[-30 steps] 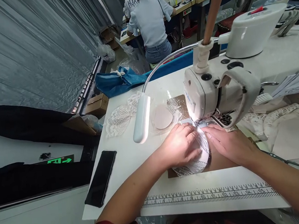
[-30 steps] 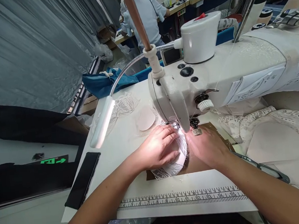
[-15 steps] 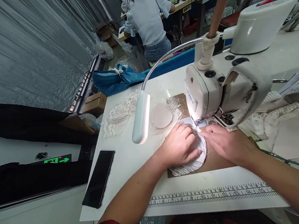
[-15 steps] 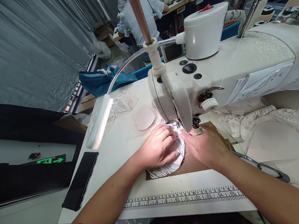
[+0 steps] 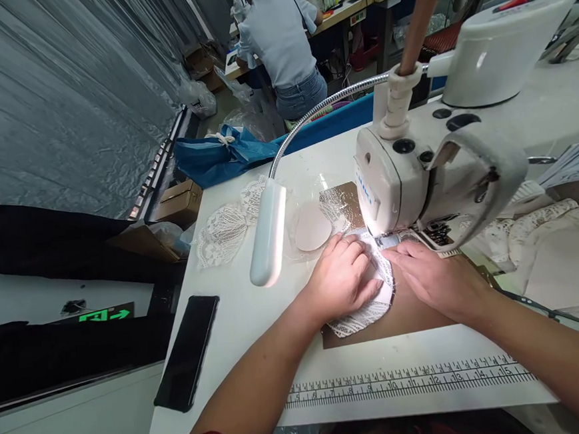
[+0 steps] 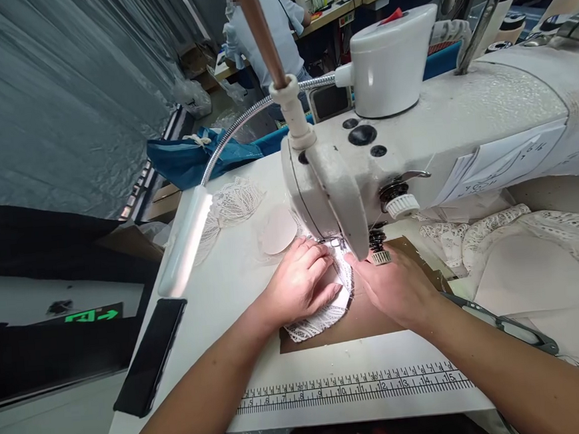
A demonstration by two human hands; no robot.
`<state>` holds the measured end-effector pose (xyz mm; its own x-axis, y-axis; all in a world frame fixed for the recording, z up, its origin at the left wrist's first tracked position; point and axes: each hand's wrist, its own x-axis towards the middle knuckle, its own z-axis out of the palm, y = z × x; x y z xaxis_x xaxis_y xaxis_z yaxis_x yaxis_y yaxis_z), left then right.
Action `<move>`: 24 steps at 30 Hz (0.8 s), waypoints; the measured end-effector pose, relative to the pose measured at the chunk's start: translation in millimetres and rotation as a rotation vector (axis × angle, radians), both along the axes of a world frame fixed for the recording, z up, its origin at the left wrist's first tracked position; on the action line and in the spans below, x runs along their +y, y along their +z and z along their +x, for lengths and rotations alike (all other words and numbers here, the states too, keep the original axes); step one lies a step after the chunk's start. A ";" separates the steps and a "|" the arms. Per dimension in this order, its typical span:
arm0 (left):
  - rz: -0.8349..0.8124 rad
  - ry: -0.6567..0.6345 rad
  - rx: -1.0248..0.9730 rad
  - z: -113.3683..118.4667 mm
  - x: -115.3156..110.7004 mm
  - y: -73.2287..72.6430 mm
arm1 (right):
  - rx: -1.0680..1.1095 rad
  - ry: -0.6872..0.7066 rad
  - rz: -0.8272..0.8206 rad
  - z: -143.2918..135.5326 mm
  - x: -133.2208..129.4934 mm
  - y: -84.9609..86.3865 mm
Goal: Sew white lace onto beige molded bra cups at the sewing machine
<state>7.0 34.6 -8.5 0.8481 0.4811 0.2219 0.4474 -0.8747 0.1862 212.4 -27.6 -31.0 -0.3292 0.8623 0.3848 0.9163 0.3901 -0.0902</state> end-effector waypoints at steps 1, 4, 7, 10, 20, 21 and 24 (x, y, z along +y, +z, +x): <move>0.015 -0.005 -0.005 0.0 -0.2 -0.2 | -0.001 0.003 0.001 0.2 -0.1 -0.4; 0.043 -0.054 -0.024 0.7 -1.1 -1.6 | 0.012 0.018 -0.006 1.1 -0.1 -1.3; 0.030 -0.116 -0.040 1.2 -1.2 -4.7 | 0.030 0.025 -0.032 1.6 0.2 -0.6; -0.001 -0.149 -0.062 -0.3 0.3 -7.8 | 0.038 0.022 -0.104 2.3 0.1 0.8; -0.039 -0.151 -0.031 -5.2 5.3 -7.5 | 0.029 -0.010 -0.191 2.4 -0.4 -2.8; -0.032 -0.146 -0.031 -4.7 5.3 -7.8 | 0.019 -0.003 -0.173 2.0 0.1 -3.4; -0.010 -0.138 -0.022 -3.4 5.2 -8.9 | -0.004 0.005 -0.111 1.0 1.3 -5.5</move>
<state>3.6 39.8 -17.4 0.9016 0.3621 0.2368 0.3183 -0.9259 0.2036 213.4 -26.2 -36.6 -0.3350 0.8980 0.2854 0.9149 0.3824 -0.1294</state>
